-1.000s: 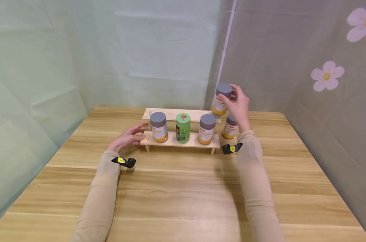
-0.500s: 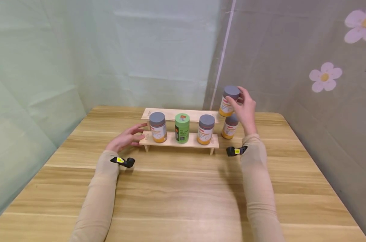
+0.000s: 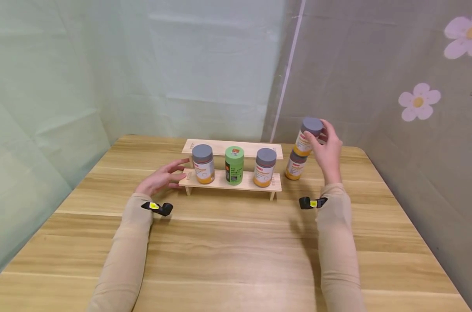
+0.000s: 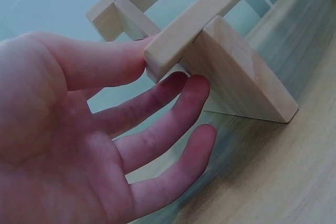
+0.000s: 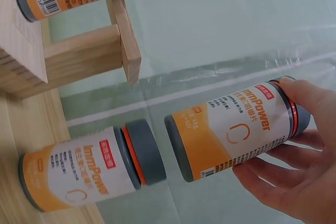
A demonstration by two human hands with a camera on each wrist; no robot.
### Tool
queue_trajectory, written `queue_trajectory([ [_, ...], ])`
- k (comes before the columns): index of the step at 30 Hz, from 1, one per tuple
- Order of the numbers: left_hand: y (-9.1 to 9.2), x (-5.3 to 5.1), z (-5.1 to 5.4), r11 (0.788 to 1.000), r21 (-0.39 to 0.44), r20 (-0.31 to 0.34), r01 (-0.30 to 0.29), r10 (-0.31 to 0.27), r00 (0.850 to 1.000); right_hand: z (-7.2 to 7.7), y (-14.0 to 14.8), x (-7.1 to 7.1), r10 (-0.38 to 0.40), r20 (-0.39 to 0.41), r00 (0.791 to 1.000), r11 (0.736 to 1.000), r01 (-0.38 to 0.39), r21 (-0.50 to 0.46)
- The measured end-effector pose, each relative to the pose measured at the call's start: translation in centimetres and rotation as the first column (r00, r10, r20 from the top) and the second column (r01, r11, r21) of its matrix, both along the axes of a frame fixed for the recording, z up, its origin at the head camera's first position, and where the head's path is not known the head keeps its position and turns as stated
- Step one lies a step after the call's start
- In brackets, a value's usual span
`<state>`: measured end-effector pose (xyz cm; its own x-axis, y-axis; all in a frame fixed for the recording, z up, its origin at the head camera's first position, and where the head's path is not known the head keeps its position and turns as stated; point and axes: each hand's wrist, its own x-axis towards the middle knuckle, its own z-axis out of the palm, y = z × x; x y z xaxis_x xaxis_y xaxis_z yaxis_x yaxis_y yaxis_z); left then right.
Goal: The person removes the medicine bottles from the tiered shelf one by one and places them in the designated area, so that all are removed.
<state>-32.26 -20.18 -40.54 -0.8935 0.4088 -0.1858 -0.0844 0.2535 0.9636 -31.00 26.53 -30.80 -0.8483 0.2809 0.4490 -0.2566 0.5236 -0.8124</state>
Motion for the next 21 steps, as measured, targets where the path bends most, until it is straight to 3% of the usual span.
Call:
queue_trajectory([
  [9, 0.2, -0.2, -0.4, 1.000, 0.012, 0.006, 0.004, -0.004, 1.000, -1.1, 1.9, 0.5, -0.061, -0.044, 0.997, 0.990, 0.055, -0.130],
  [21, 0.0, -0.4, -0.1, 1.000, 0.000, -0.008, -0.001, 0.001, 1.000, -1.2, 4.5, 0.7, -0.136, 0.043, 0.990, 0.975, 0.141, -0.172],
])
